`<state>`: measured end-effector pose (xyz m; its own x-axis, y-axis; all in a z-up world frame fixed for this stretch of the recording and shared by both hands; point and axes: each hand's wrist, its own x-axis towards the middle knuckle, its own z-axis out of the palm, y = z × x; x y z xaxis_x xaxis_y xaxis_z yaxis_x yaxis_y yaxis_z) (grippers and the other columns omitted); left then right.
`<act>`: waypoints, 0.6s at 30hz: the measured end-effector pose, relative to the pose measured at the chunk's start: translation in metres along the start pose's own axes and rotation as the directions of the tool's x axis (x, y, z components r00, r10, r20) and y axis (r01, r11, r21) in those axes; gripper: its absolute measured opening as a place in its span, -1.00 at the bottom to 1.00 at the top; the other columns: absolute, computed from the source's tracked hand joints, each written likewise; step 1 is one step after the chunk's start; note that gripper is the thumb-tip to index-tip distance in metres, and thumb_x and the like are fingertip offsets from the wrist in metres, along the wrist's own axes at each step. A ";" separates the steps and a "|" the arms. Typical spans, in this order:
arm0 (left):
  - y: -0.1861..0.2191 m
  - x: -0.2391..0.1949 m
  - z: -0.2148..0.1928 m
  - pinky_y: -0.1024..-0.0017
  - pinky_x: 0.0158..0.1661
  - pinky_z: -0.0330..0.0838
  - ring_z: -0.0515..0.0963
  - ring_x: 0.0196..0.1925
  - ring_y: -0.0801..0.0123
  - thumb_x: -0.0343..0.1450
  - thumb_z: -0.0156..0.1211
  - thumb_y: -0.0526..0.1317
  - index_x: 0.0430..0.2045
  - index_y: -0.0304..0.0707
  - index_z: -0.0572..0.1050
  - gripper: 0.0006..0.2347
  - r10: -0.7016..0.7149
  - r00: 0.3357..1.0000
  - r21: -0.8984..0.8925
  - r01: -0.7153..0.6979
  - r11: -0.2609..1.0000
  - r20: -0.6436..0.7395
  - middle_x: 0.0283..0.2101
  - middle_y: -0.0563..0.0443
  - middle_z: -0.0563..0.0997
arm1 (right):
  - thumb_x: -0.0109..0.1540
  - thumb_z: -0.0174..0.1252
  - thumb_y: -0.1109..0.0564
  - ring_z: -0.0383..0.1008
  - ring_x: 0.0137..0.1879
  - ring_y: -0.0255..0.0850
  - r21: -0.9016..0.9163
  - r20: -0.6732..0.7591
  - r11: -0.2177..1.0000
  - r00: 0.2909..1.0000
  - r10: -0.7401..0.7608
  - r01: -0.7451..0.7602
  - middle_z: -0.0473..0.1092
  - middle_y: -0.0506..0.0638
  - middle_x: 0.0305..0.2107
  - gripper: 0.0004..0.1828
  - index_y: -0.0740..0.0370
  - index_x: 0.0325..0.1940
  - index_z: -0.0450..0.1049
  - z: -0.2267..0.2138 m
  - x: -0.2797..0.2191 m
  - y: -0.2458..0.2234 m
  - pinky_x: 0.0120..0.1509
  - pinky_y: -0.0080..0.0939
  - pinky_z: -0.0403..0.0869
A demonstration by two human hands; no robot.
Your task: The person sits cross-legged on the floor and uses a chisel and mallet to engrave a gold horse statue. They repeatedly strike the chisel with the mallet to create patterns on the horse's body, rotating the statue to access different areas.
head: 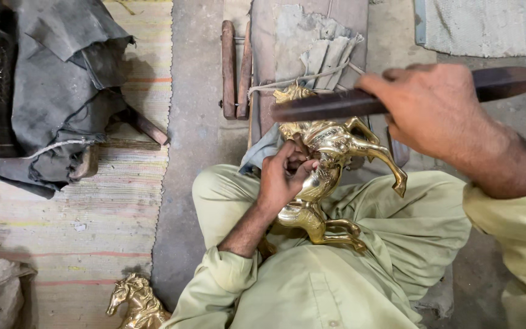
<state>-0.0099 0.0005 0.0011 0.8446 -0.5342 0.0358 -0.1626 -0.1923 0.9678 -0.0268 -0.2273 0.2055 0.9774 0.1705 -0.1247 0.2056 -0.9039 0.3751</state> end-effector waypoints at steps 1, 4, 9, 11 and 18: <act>-0.002 -0.001 0.002 0.45 -0.28 0.67 0.75 -0.33 0.41 0.40 0.41 -0.30 -0.29 -0.34 0.44 -0.79 -0.044 0.999 0.026 0.044 0.999 -0.005 -0.38 -0.05 0.73 | 0.11 0.31 0.11 0.58 -0.42 -0.20 0.046 0.031 0.999 0.999 0.007 -0.008 0.53 -0.09 -0.43 -0.43 -0.05 0.23 0.45 -0.002 0.000 0.001 -0.35 -0.15 0.53; -0.009 -0.004 0.002 0.45 -0.24 0.63 0.74 -0.28 0.39 0.41 0.41 -0.38 -0.29 -0.36 0.41 -0.79 0.051 0.997 -0.102 -0.056 0.993 -0.050 -0.36 -0.09 0.72 | 0.17 0.29 0.11 0.59 -0.42 -0.19 0.083 0.080 0.997 0.997 -0.012 0.006 0.54 -0.11 -0.48 -0.48 -0.10 0.23 0.46 -0.001 0.000 0.001 -0.32 -0.13 0.52; -0.035 -0.009 -0.012 0.43 -0.23 0.70 0.75 -0.19 0.39 0.41 0.17 -0.49 -0.12 -0.34 0.45 -0.80 -0.103 0.966 -0.440 -0.011 0.898 -0.236 -0.26 -0.05 0.71 | 0.26 0.25 -0.01 0.59 -0.47 -0.23 0.023 0.374 0.973 0.905 0.203 -0.228 0.56 -0.10 -0.52 -0.54 -0.18 0.26 0.45 0.043 -0.039 0.022 -0.34 -0.20 0.52; -0.053 -0.021 -0.029 0.40 -0.17 0.71 0.73 -0.18 0.36 0.44 0.13 -0.52 -0.10 -0.38 0.42 -0.81 -0.140 0.958 -0.565 -0.027 0.825 -0.249 -0.28 -0.07 0.69 | 0.21 0.33 -0.07 0.55 -0.43 -0.14 0.448 0.308 0.767 0.885 0.350 -0.459 0.51 0.03 -0.46 -0.50 0.06 0.19 0.45 0.077 -0.068 0.030 -0.34 -0.10 0.50; -0.089 -0.077 -0.070 0.39 -0.34 0.66 0.67 -0.38 0.33 0.49 -0.14 -0.44 -0.18 -0.42 0.29 -0.92 -0.272 0.953 -0.414 0.196 0.889 -0.133 -0.38 -0.09 0.59 | 0.28 0.29 -0.11 0.55 -0.28 0.01 0.477 0.828 -0.293 0.312 0.467 -0.828 0.53 0.25 -0.32 -0.44 0.45 0.11 0.51 0.197 -0.184 -0.031 -0.13 0.12 0.55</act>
<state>-0.0245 0.1167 -0.0701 0.9172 -0.3470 -0.1960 0.2321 0.0653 0.9705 -0.2222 -0.3081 0.0354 0.3605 -0.6933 -0.6240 -0.8932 -0.0638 -0.4451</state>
